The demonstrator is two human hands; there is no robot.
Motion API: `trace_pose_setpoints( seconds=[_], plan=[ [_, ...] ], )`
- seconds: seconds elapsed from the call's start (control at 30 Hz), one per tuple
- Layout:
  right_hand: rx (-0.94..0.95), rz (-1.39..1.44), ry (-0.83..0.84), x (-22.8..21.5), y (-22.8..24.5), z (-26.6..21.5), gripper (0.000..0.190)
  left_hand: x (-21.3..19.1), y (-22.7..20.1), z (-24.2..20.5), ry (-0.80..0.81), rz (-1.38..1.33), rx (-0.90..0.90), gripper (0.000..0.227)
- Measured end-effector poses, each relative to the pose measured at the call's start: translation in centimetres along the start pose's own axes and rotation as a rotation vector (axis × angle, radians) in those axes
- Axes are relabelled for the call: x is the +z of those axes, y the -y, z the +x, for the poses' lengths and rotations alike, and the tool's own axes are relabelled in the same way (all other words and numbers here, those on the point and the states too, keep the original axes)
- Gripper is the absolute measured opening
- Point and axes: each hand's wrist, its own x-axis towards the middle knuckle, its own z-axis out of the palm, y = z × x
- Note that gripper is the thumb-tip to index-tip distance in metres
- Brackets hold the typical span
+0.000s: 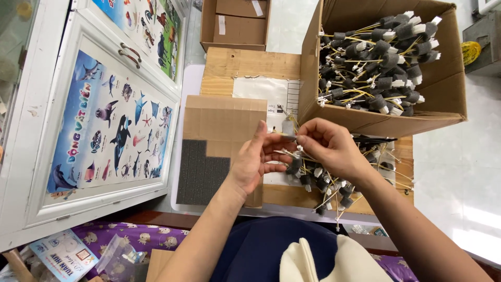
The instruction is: Inspecting and sorting small electronic cable assemblies with foam protectors.
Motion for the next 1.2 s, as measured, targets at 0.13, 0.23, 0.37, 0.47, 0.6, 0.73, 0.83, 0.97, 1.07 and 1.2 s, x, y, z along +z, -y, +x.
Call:
trace_pose_setpoints(
  seconds=[0.13, 0.23, 0.37, 0.47, 0.6, 0.73, 0.83, 0.97, 1.07, 1.2],
  plan=[
    [0.013, -0.211, 0.004, 0.5, 2.6, -1.4, 0.017, 0.0, -0.8, -0.1, 0.007, -0.115, -0.03, 0.091],
    [-0.006, -0.404, -0.011, 0.9, 3.7, -1.8, 0.017, -0.1, -1.1, -0.4, 0.032, -0.181, -0.102, 0.086],
    [0.006, -0.316, 0.006, 0.8, 2.1, -1.8, 0.016, 0.5, -1.5, -0.9, 0.066, -0.008, -0.033, 0.046],
    [0.076, -0.112, 0.069, 0.4, 0.4, -1.4, 0.015, 0.7, -1.5, -0.9, 0.045, 0.088, 0.032, 0.04],
    [0.143, 0.128, 0.18, -0.4, -0.5, -1.7, 0.016, 0.9, -0.9, -0.3, 0.027, 0.217, 0.151, 0.037],
    [0.13, 0.15, 0.179, -0.5, -0.6, -2.2, 0.016, 1.4, -0.7, -0.4, -0.017, 0.359, 0.227, 0.034],
    [0.043, 0.072, 0.149, -0.1, -0.3, -2.7, 0.017, 1.0, -0.8, -0.3, -0.039, 0.27, 0.136, 0.028],
    [0.005, -0.235, 0.061, 0.8, 2.2, -3.2, 0.02, 0.7, -1.7, -0.8, -0.003, -0.078, -0.071, 0.036],
    [0.086, -0.339, 0.021, 1.0, 2.9, -3.1, 0.021, 0.7, -2.2, -1.4, 0.067, -0.171, -0.057, 0.045],
    [0.116, -0.266, 0.069, 0.7, 1.6, -2.7, 0.019, 0.4, -1.7, -1.7, 0.21, 0.077, 0.149, 0.061]
  ],
)
